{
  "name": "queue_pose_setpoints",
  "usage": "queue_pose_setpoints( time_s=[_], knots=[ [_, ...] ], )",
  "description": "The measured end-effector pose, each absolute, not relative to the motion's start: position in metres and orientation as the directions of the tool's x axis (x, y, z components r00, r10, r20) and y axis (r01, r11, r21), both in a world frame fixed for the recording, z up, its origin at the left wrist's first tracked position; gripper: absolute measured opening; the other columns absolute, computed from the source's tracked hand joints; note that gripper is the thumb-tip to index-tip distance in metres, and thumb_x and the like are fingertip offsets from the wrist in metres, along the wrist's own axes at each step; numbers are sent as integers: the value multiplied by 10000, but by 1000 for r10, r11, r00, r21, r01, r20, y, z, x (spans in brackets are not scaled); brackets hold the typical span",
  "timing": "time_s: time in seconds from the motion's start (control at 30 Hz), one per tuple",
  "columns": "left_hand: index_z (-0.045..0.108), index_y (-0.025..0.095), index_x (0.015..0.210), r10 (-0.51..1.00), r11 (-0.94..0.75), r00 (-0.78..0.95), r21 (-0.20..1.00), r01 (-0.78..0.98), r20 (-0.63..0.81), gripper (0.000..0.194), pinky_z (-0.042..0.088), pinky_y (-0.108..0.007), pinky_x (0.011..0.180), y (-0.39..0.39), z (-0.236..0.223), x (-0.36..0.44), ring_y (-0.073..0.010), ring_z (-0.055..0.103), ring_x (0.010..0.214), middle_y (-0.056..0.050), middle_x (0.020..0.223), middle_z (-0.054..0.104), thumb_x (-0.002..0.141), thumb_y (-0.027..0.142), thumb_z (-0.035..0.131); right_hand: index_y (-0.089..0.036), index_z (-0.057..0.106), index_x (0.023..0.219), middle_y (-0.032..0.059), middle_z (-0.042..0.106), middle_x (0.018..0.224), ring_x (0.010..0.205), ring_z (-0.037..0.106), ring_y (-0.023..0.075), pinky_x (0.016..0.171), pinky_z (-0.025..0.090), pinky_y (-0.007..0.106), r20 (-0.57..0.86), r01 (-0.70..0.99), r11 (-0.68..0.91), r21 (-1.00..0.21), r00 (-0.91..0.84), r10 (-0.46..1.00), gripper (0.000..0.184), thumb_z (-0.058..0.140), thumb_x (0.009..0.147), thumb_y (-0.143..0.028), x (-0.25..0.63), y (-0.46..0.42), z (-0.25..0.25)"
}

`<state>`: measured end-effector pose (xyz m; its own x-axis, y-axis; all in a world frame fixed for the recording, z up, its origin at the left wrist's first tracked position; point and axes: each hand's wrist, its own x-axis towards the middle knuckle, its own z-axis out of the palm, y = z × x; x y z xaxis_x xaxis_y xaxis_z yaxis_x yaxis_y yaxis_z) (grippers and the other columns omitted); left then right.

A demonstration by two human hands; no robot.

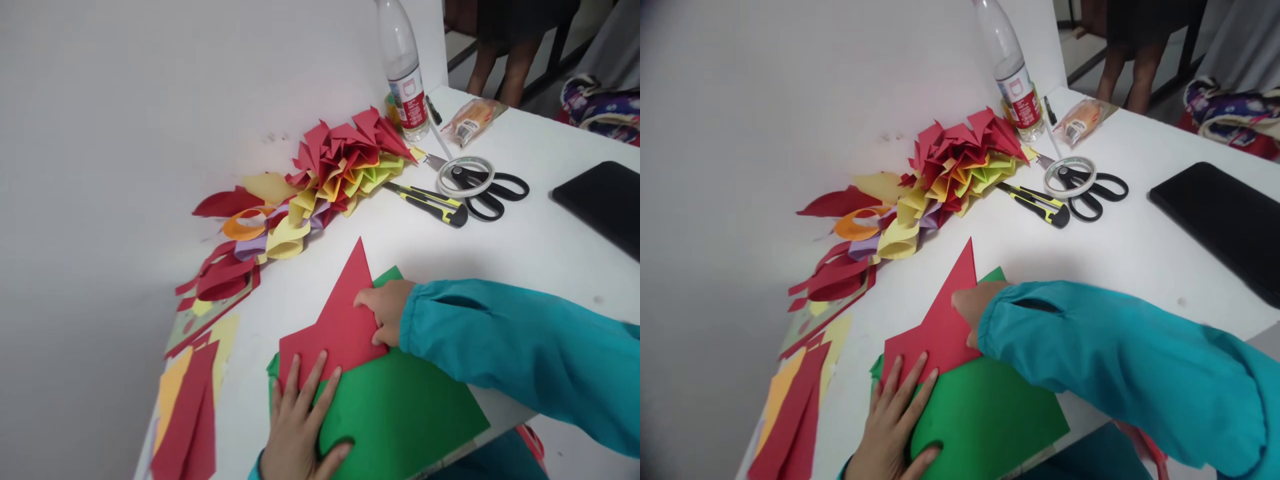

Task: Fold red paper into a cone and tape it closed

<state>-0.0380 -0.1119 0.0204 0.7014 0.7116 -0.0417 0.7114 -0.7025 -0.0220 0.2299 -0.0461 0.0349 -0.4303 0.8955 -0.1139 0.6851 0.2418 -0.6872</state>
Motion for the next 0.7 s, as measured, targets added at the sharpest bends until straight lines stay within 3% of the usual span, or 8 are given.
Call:
queue_pose_setpoints(
  time_s=[0.2,0.4,0.57,0.7],
  knots=[
    [131,296,1429,703,-712,711,-35,702,-29,705,104,-651,1025,-111,19,-40,-405,81,1352,-69,1504,155,808,521,376,-212,533,1148,-15,663,719,724,620,188,519,394,223,-111,714,279,-642,-447,888,574,703,601,-252,229,-45,36],
    [129,310,1428,715,-699,698,-23,715,-44,708,108,-641,1029,-112,19,-39,-393,90,1355,-57,1502,170,804,528,382,-243,481,1222,70,676,924,758,635,232,547,427,264,-154,752,310,-581,-476,866,577,615,661,-240,233,-49,46],
    [124,287,1432,728,-686,684,-41,726,-48,730,117,-651,1018,-112,19,-37,-398,74,1355,-72,1503,160,800,554,373,-212,497,1203,91,680,928,811,632,257,618,446,303,-153,744,386,-545,-541,827,533,609,682,-237,233,-50,48],
    [137,281,1431,723,-691,690,-53,721,-39,736,136,-645,1013,-112,19,-35,-400,75,1354,-70,1503,158,794,553,383,-183,517,1171,75,672,909,844,609,252,660,449,310,-90,772,388,-503,-494,865,537,661,657,-244,230,-49,38]
  ],
)
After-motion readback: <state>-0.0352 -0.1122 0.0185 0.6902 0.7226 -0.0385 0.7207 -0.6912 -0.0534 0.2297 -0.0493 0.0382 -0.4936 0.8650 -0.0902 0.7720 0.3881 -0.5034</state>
